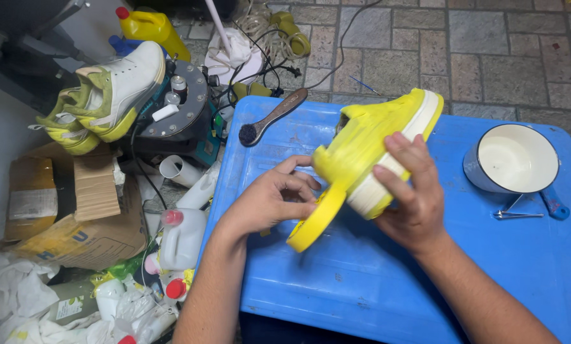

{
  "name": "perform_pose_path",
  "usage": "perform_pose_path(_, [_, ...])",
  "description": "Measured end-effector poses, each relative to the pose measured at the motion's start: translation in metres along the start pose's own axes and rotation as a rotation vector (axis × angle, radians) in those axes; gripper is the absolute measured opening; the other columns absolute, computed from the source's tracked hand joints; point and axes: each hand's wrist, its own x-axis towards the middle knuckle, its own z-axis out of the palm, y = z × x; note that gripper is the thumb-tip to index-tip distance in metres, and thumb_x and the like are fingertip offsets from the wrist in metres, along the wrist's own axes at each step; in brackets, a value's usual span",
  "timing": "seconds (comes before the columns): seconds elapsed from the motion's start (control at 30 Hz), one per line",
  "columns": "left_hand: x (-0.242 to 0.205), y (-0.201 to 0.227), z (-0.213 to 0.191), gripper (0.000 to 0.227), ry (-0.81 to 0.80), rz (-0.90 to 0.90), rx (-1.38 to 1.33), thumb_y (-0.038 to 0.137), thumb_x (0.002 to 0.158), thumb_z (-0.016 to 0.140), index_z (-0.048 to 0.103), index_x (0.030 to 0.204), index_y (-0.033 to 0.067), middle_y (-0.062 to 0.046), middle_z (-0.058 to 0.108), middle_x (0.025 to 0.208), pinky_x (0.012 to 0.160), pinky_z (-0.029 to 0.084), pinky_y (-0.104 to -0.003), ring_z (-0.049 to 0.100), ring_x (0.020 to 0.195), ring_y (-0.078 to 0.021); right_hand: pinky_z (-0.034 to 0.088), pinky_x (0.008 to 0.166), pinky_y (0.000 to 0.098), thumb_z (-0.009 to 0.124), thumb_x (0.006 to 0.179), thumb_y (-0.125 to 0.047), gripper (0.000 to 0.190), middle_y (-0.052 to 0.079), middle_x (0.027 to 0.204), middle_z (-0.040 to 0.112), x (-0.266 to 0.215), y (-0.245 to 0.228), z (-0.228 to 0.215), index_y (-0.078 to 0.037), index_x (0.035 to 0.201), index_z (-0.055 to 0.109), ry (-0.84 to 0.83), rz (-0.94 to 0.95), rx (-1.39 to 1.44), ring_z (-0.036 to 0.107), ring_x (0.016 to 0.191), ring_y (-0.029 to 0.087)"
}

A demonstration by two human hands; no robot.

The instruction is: The person wraps a yellow sneaker with yellow masking tape, covering the upper and sides while leaving the white midsole exposed. They repeatedly pull, smooth, and tear tape segments to fully mask the shoe surface.

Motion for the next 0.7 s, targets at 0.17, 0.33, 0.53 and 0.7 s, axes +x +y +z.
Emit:
perform_pose_path(0.17, [0.015,0.011,0.006,0.018,-0.011,0.058,0.065,0.006,0.087,0.079,0.068,0.073,0.0019,-0.012,0.061,0.131,0.097,0.050,-0.033,0.062,0.109,-0.0170,0.043,0.118,0.0426,0.100,0.081,-0.018,0.094,0.019,0.149,0.049,0.001,0.004,-0.006,-0.014,0.146,0.033,0.205,0.153,0.069,0.055,0.137,0.032])
perform_pose_path(0.33, [0.034,0.036,0.039,0.031,0.000,0.236,-0.445,0.001,0.083,0.078,0.057,0.101,0.0148,-0.003,0.048,0.125,0.090,0.053,-0.028,0.056,0.108,-0.0114,0.041,0.117,0.0347,0.099,0.087,-0.021,0.097,0.012,0.145,0.044,-0.006,-0.004,-0.010,-0.011,0.149,0.025,0.348,0.347,0.225,0.050,0.133,0.023])
perform_pose_path(0.53, [0.048,0.080,0.054,0.027,0.001,0.425,-0.101,-0.003,0.084,0.068,0.075,0.109,0.0061,0.000,0.048,0.131,0.079,0.049,-0.022,0.053,0.105,-0.0080,0.040,0.116,0.0328,0.088,0.098,-0.023,0.081,0.008,0.143,0.042,-0.007,-0.008,-0.027,-0.007,0.147,0.025,0.340,0.543,0.391,0.047,0.130,0.017])
perform_pose_path(0.7, [0.091,0.096,0.060,0.018,-0.045,0.428,0.070,0.006,0.092,0.063,0.081,0.099,0.0054,-0.003,0.057,0.129,0.085,0.055,-0.024,0.065,0.098,-0.0097,0.044,0.120,0.0427,0.082,0.099,-0.024,0.074,0.010,0.147,0.048,0.000,-0.005,-0.029,-0.008,0.153,0.033,0.459,0.785,0.873,0.053,0.138,0.022])
